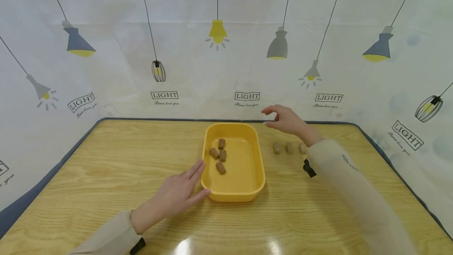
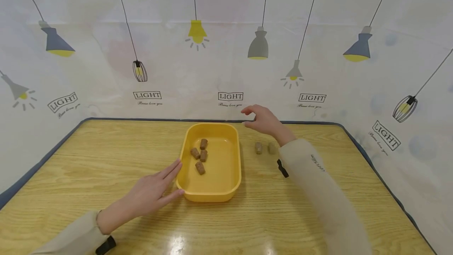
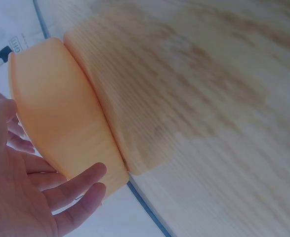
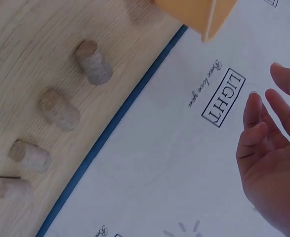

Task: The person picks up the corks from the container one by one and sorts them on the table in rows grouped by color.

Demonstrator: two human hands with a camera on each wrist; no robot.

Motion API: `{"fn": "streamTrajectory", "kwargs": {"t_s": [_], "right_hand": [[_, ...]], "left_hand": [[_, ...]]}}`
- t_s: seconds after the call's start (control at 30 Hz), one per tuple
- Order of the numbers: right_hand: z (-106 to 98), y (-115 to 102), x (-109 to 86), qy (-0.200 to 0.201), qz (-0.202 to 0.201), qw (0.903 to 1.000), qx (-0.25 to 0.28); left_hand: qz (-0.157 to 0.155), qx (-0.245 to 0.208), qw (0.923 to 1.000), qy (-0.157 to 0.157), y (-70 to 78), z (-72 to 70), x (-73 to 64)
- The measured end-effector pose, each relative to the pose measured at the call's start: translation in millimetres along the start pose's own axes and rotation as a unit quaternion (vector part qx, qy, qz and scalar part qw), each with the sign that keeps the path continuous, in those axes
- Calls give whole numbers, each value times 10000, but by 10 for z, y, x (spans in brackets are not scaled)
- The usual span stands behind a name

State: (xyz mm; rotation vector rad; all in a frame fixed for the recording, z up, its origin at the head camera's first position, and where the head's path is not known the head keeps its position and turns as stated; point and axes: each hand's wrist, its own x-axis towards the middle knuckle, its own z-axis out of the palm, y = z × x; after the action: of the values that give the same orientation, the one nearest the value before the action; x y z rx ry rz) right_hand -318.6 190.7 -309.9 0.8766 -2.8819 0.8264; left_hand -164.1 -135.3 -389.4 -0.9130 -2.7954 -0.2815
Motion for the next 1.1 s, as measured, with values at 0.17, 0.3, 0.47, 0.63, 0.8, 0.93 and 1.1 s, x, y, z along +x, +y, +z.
{"fn": "streamTrajectory", "kwargs": {"t_s": [0.17, 0.3, 0.47, 0.63, 0.8, 0.93, 1.1], "right_hand": [[124, -233, 170, -157, -136, 9998, -28], [237, -402, 279, -323, -270, 9990, -115], [363, -575, 397, -395, -442, 9979, -253], [471, -686, 492, -417, -414, 9979, -260], [571, -732, 570, -421, -280, 9986, -134], [660, -753, 615, -435, -183, 9989, -15], [772, -766, 641, -482, 12, 9987, 141]], "left_hand": [[-1, 50, 10000, -2, -5, 5, -2], [8, 58, 10000, -13, -7, 8, -2], [29, 57, 10000, 9, -10, 7, -2], [20, 109, 9999, -5, -8, 2, -3], [25, 132, 9999, -18, -3, -6, -3], [29, 104, 9999, -34, 0, -10, -3], [26, 99, 9999, -33, 4, -15, -1]]}}
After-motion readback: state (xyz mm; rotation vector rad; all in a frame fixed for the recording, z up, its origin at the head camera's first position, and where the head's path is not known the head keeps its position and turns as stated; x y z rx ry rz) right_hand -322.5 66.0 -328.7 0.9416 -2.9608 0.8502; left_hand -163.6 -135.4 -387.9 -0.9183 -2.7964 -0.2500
